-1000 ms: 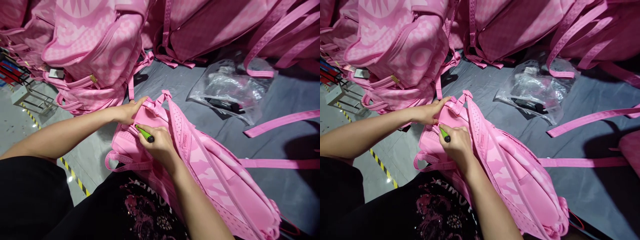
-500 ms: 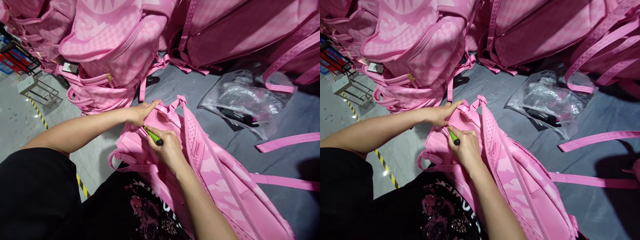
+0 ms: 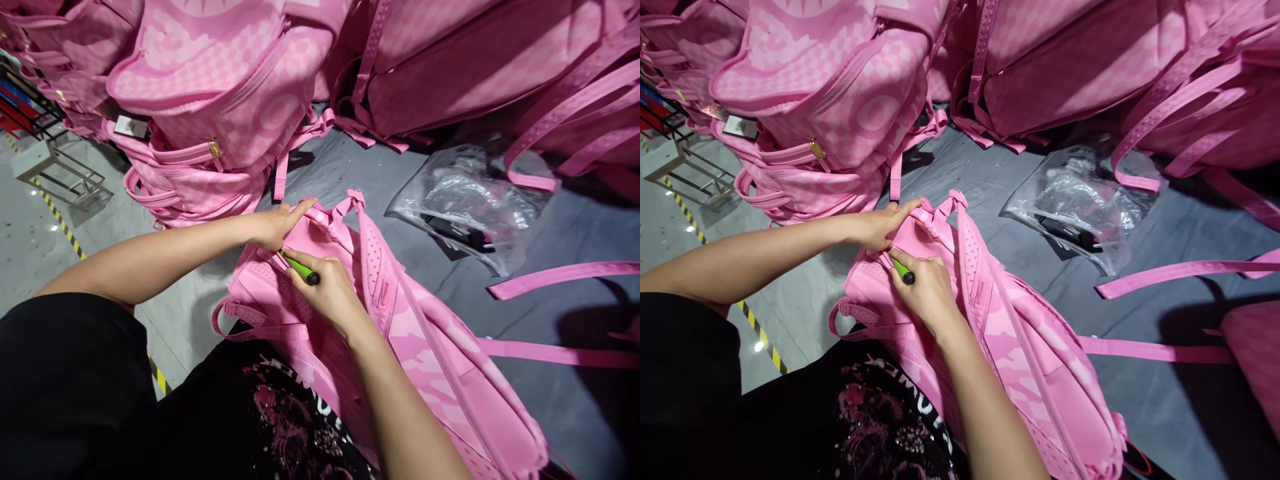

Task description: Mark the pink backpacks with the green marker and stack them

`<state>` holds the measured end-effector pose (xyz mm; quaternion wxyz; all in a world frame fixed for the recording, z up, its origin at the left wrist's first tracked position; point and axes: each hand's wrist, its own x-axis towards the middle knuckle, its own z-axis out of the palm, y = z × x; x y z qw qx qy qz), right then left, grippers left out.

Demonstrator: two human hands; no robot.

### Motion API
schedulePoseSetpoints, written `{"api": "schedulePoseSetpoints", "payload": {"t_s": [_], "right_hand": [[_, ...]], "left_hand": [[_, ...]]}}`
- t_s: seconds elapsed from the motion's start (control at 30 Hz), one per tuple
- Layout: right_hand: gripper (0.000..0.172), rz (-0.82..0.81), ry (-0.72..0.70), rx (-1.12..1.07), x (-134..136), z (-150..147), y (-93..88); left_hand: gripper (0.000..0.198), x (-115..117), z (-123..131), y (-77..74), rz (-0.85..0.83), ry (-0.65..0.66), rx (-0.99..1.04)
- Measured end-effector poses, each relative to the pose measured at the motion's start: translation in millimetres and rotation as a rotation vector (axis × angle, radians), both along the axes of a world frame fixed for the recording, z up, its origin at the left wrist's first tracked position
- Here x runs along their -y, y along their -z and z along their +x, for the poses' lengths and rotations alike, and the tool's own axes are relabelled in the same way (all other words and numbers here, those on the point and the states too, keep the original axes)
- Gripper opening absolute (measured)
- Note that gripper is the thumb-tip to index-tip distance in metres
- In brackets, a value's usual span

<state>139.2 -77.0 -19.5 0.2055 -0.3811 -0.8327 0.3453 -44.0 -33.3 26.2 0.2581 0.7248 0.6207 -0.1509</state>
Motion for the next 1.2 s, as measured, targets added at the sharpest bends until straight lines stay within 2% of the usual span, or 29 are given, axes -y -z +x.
{"api": "schedulePoseSetpoints", "payload": {"t_s": [0.13,0.23,0.4,0.5,0.63,0.77,0.93,1.1,1.2], "right_hand": [[0.035,0.034,0.041,0.023,0.4,1.0,0.3],[0.036,0.035,0.004,0.026,0.5,1.8,1.1],[0.036,0.039,0.009,0.016,-1.0,3.3,0.4],[0.035,-0.010,-0.050,0.005,-1.8,4.0,0.1],[0.035,0.004,0.009,-0.032,-0.9,2.8,1.0],[0.035,-0.025,-0.034,-0.056,-0.2,1.5,0.8],[0.034,-0.019,0.003,-0.034,-1.5,4.7,2.2],[0.034,-0.050,0.043,-0.036,-0.4,-2.0,2.4],[0.029,-0.145,-0.025,-0.105,-0.5,-3.4,-3.9]], "left_hand": [[0.127,0.5,0.0,-0.2,-0.041,-0.004,-0.002],[0.131,1.2,0.4,0.2,-0.012,0.004,-0.015],[0.123,2.4,2.7,-0.7,0.004,-0.006,-0.027],[0.121,2.9,3.8,-2.0,0.011,-0.005,-0.018],[0.118,3.7,4.4,-3.1,0.014,-0.005,-0.026],[0.117,4.4,4.5,-2.9,0.025,0.004,-0.031],[0.118,4.4,4.7,-1.6,0.035,-0.009,-0.051],[0.114,6.3,6.1,-3.7,0.048,0.006,-0.047],[0.110,9.1,5.8,-5.3,0.071,0.017,-0.034]]}}
